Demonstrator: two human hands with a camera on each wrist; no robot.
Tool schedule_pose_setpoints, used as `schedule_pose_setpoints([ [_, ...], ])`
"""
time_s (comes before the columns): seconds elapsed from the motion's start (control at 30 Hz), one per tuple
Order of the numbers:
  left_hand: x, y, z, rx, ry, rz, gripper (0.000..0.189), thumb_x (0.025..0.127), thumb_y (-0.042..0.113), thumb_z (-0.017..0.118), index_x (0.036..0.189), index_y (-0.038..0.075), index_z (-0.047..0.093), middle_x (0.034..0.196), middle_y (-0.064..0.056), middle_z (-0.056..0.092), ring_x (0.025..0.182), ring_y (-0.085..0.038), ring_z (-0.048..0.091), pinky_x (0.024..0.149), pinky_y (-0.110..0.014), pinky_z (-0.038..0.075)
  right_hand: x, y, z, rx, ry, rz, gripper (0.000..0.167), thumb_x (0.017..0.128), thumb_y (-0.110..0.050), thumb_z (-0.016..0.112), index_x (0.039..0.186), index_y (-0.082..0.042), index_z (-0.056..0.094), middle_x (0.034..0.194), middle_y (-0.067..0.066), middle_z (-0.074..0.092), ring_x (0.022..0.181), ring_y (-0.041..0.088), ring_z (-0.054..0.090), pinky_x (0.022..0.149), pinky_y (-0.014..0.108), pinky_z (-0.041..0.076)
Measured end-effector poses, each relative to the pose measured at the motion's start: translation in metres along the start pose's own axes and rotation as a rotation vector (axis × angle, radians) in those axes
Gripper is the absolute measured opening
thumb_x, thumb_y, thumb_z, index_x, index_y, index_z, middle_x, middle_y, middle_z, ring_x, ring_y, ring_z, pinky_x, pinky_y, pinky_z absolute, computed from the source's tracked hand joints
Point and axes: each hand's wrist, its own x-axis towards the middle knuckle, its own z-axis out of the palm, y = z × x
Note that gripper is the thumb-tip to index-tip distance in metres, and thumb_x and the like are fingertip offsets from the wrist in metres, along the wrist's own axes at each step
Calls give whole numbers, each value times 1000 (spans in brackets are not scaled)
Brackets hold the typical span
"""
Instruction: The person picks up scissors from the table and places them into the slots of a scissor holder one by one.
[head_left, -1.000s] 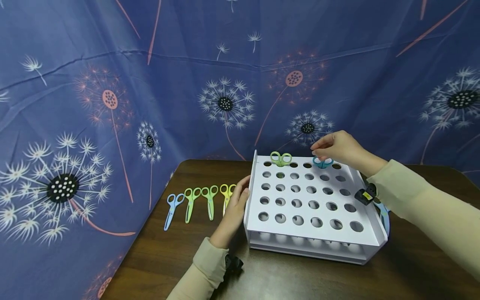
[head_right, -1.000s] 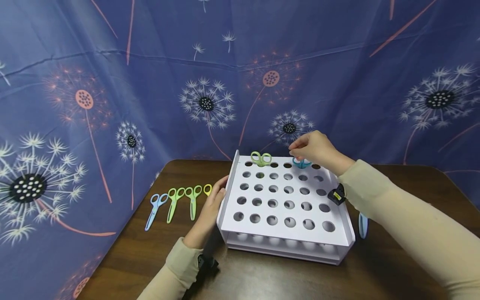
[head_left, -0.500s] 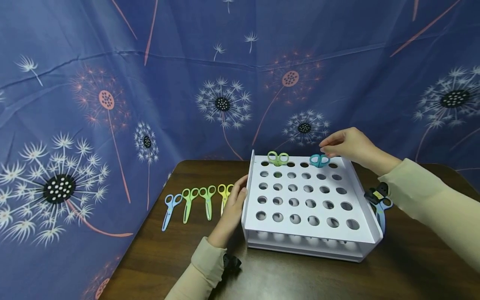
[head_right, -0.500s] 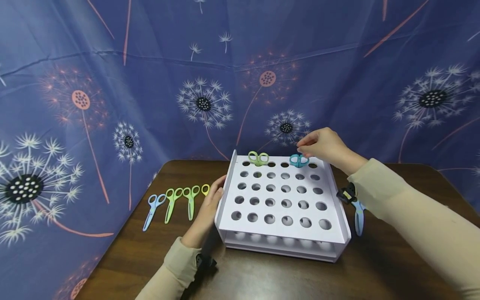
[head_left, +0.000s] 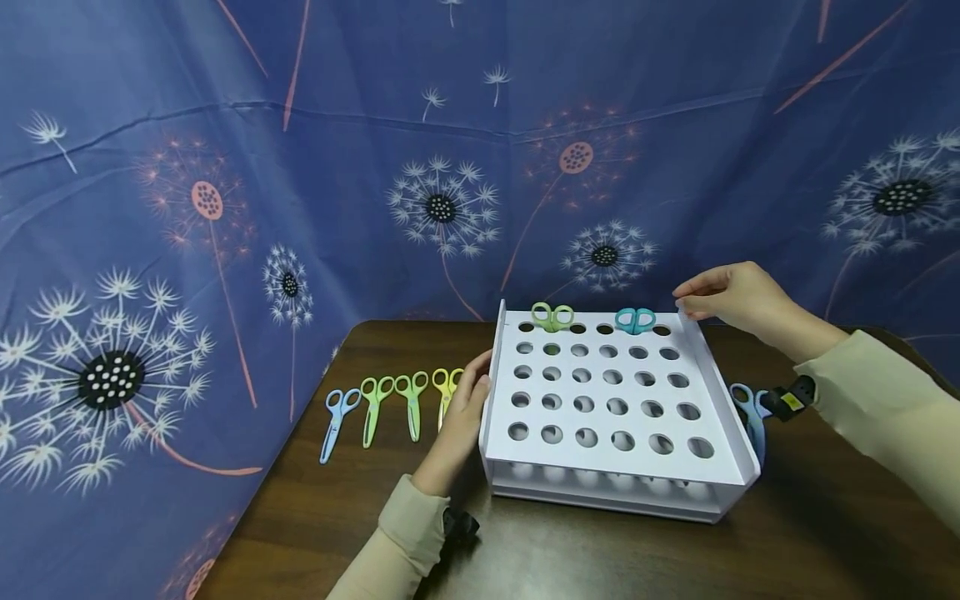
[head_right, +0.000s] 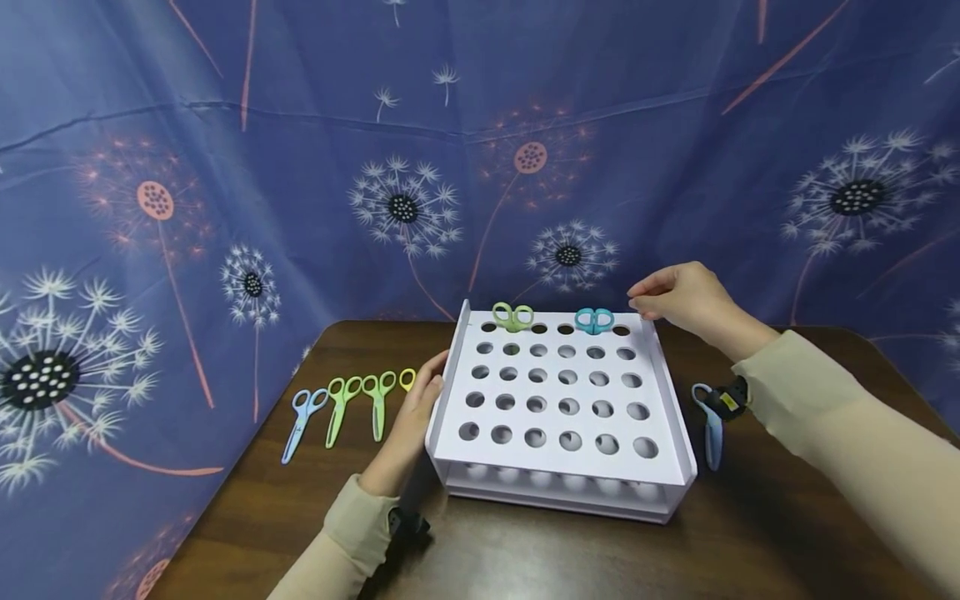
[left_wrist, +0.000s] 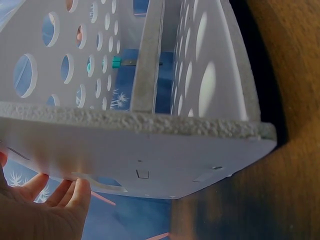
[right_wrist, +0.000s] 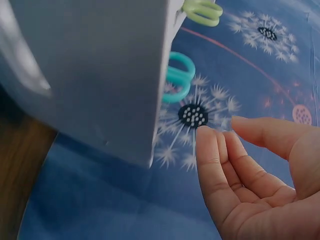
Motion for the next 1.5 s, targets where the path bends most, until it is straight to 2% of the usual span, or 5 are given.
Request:
schedule_pose_setpoints([
  [0.17, -3, 3, -1, 8, 13, -15, 44, 107, 25, 34, 149, 13, 34, 145, -13, 43, 127, -28, 45, 103, -36, 39, -5, 9, -5, -8, 22, 4, 51, 94, -39, 62, 125, 1, 61, 124, 25, 62, 95, 28, 68, 93, 63, 42],
  [0.57, -7, 3, 2, 23, -1, -29, 44, 107, 28, 34, 149, 16, 34, 146, -12, 42, 129, -28, 44, 104, -41, 37, -14, 32, -10, 14, 6, 33, 52, 93, -39, 63, 125, 3, 61, 109, 17, 70, 80, 11, 69, 92, 63, 42],
  [0.93, -5, 2, 5, 17, -8, -29, 44, 107, 27, 35, 149, 16, 34, 145, -12, 43, 127, -27, 46, 102, -36, 39, -23, 54, -19, 11, -10, 55, 58, 93, -44, 62, 126, 3, 59, 109, 16, 71, 80, 8, 69, 95, 66, 39],
  [1.37, -2, 3, 5, 4, 3, -34, 44, 106, 29, 36, 149, 19, 34, 144, -12, 45, 124, -28, 48, 100, -35, 41, -26, 75, -24, 59, -21, 97, 68, 88, -51, 65, 129, 3, 58, 102, 3, 74, 78, 2, 68, 97, 68, 34],
  [1.5, -3, 2, 2, 4, 1, -24, 45, 107, 29, 34, 150, 16, 33, 143, -15, 44, 125, -30, 47, 100, -35, 41, -27, 81, -23, 71, -19, 108, 63, 90, -47, 65, 127, 4, 59, 105, 8, 73, 78, 3, 68, 97, 68, 34],
])
